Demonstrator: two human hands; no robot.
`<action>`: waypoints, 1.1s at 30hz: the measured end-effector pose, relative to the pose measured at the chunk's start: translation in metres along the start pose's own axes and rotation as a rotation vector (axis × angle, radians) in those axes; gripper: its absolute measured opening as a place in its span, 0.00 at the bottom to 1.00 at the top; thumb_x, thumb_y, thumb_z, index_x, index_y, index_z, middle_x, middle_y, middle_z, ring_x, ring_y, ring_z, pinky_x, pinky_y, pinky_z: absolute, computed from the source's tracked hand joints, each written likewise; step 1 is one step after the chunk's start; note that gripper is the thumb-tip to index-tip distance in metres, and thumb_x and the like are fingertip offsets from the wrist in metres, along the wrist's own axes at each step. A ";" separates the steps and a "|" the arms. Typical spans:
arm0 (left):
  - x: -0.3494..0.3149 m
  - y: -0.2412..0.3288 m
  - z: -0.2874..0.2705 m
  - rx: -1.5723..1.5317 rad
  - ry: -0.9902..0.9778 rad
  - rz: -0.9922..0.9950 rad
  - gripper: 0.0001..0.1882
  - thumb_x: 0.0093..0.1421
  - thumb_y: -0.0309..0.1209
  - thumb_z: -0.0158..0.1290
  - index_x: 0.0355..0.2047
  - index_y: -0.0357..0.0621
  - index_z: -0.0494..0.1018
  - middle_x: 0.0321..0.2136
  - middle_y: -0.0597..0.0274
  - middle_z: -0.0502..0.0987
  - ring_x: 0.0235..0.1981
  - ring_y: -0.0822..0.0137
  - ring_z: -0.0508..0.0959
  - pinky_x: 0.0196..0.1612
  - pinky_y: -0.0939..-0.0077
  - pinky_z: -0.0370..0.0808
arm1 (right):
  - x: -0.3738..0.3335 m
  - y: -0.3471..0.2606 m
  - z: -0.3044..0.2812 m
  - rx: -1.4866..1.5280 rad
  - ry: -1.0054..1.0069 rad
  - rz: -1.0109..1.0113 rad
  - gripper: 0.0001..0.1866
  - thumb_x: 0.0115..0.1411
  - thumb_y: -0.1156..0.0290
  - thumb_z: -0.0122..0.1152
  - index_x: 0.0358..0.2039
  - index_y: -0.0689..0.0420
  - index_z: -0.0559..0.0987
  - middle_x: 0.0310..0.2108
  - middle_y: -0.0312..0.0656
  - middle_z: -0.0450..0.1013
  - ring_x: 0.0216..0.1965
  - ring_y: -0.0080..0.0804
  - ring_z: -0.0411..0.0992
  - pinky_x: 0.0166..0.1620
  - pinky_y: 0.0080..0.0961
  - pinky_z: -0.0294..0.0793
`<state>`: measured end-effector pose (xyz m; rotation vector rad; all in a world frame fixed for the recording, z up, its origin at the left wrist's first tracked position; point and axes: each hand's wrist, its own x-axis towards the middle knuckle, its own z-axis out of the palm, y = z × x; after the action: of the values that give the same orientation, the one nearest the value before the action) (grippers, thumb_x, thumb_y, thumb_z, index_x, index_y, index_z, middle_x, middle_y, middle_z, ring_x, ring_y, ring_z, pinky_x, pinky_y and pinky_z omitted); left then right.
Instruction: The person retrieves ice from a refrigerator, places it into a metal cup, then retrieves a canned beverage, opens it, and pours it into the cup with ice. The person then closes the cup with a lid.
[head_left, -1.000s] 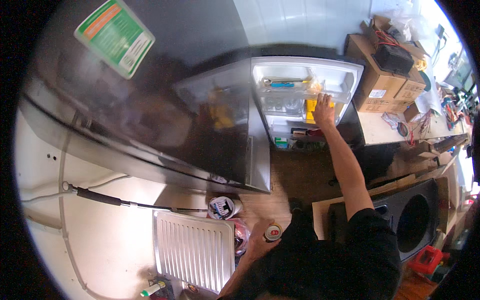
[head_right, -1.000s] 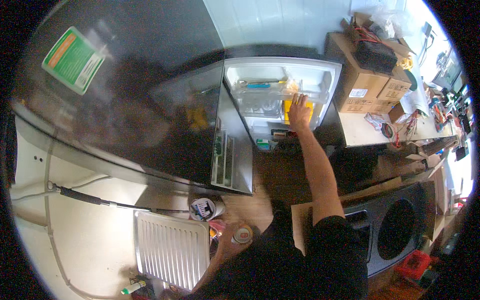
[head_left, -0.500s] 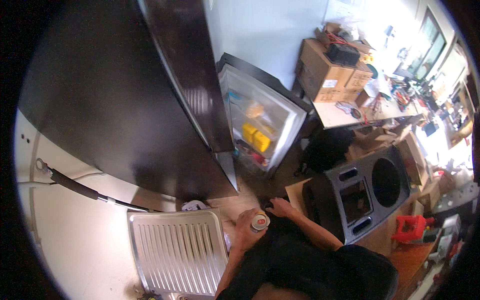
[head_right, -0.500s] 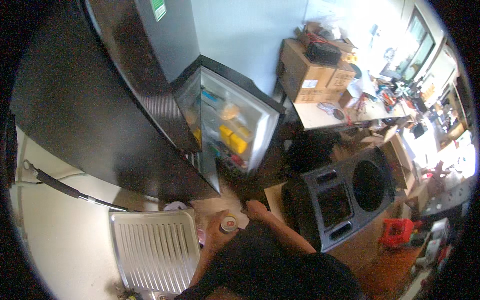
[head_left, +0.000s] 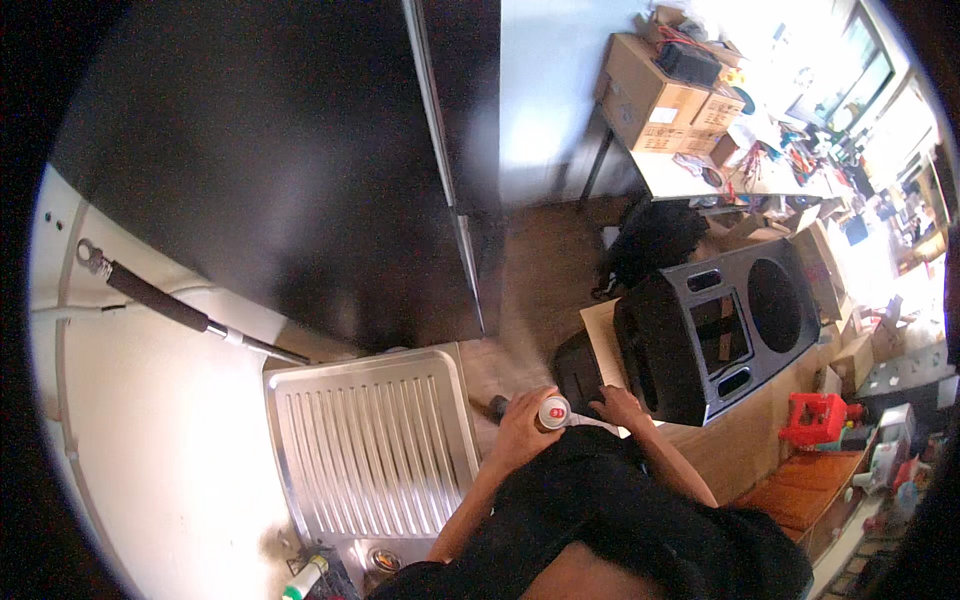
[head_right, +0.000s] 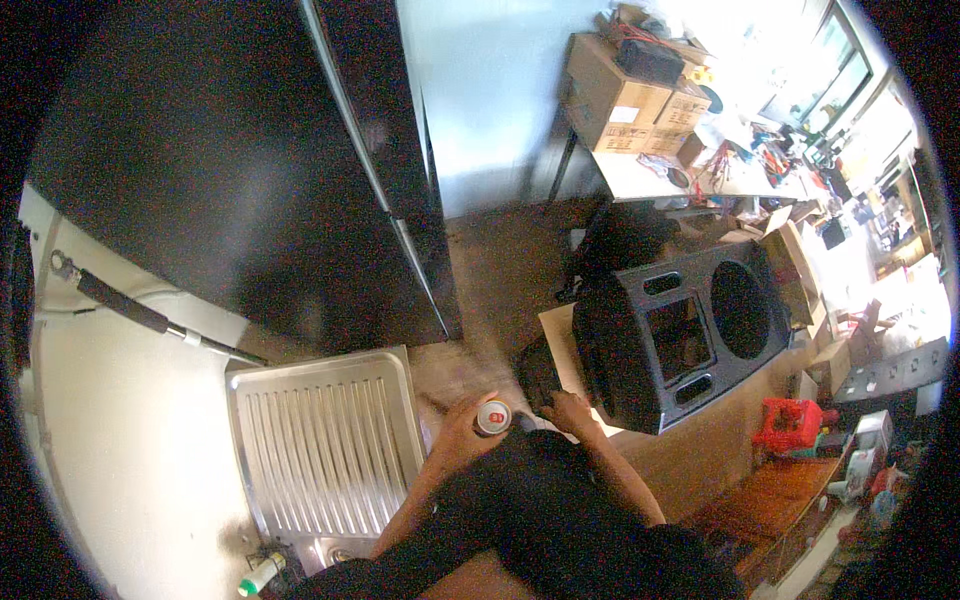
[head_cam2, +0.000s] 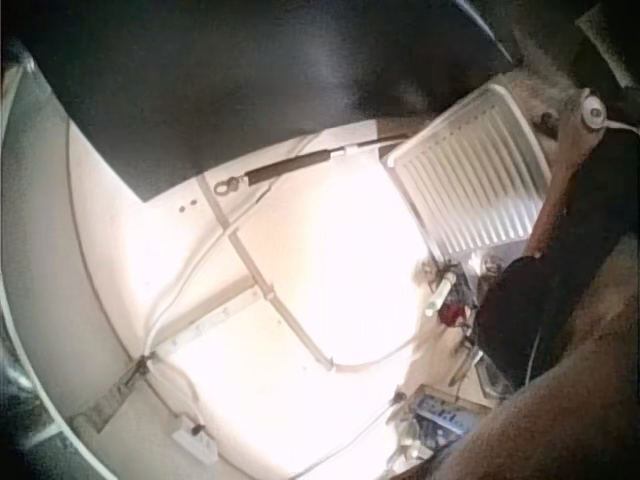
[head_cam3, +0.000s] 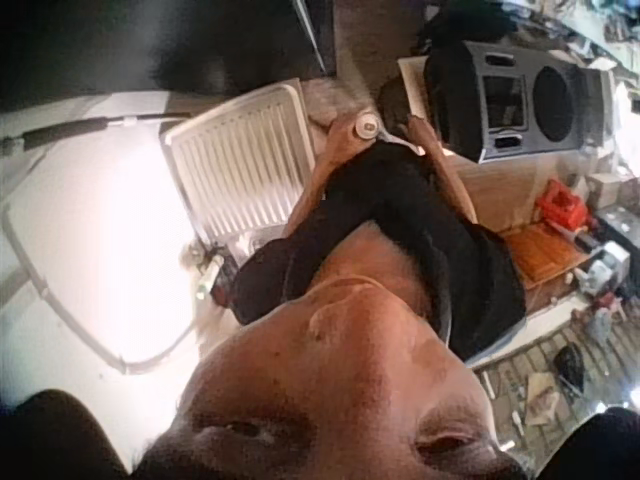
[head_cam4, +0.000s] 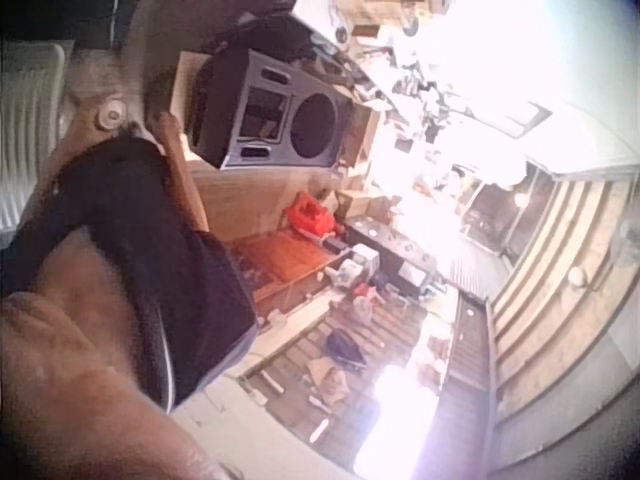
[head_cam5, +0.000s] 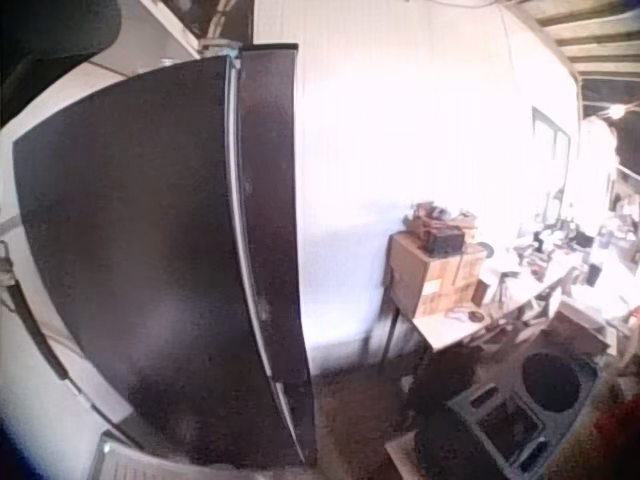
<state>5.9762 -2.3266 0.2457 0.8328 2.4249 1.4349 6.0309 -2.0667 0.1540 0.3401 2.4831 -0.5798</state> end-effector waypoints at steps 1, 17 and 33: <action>-0.005 0.004 0.000 -0.038 -0.030 -0.067 0.38 0.45 0.31 0.67 0.58 0.43 0.66 0.54 0.51 0.73 0.56 0.50 0.71 0.61 0.57 0.65 | -0.003 -0.001 0.005 -0.001 0.006 -0.011 0.30 0.61 0.51 0.60 0.52 0.65 0.74 0.48 0.59 0.74 0.51 0.56 0.73 0.53 0.47 0.72; -0.063 0.060 0.166 -0.108 -0.401 0.065 0.45 0.39 0.32 0.73 0.58 0.37 0.66 0.48 0.44 0.75 0.49 0.47 0.76 0.54 0.57 0.72 | -0.234 0.037 0.001 0.685 0.554 -0.055 0.28 0.65 0.44 0.51 0.43 0.60 0.76 0.35 0.56 0.77 0.39 0.54 0.77 0.43 0.43 0.77; -0.085 0.218 0.323 -0.290 -0.998 0.523 0.43 0.42 0.22 0.67 0.60 0.36 0.61 0.52 0.45 0.74 0.53 0.52 0.76 0.56 0.63 0.74 | -0.418 0.135 0.058 0.523 1.041 0.372 0.37 0.52 0.43 0.66 0.51 0.61 0.72 0.42 0.51 0.71 0.46 0.50 0.73 0.45 0.40 0.77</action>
<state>6.2679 -2.0547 0.2586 1.6607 1.2751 1.0435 6.4447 -2.0237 0.3071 1.6135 3.0067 -1.0749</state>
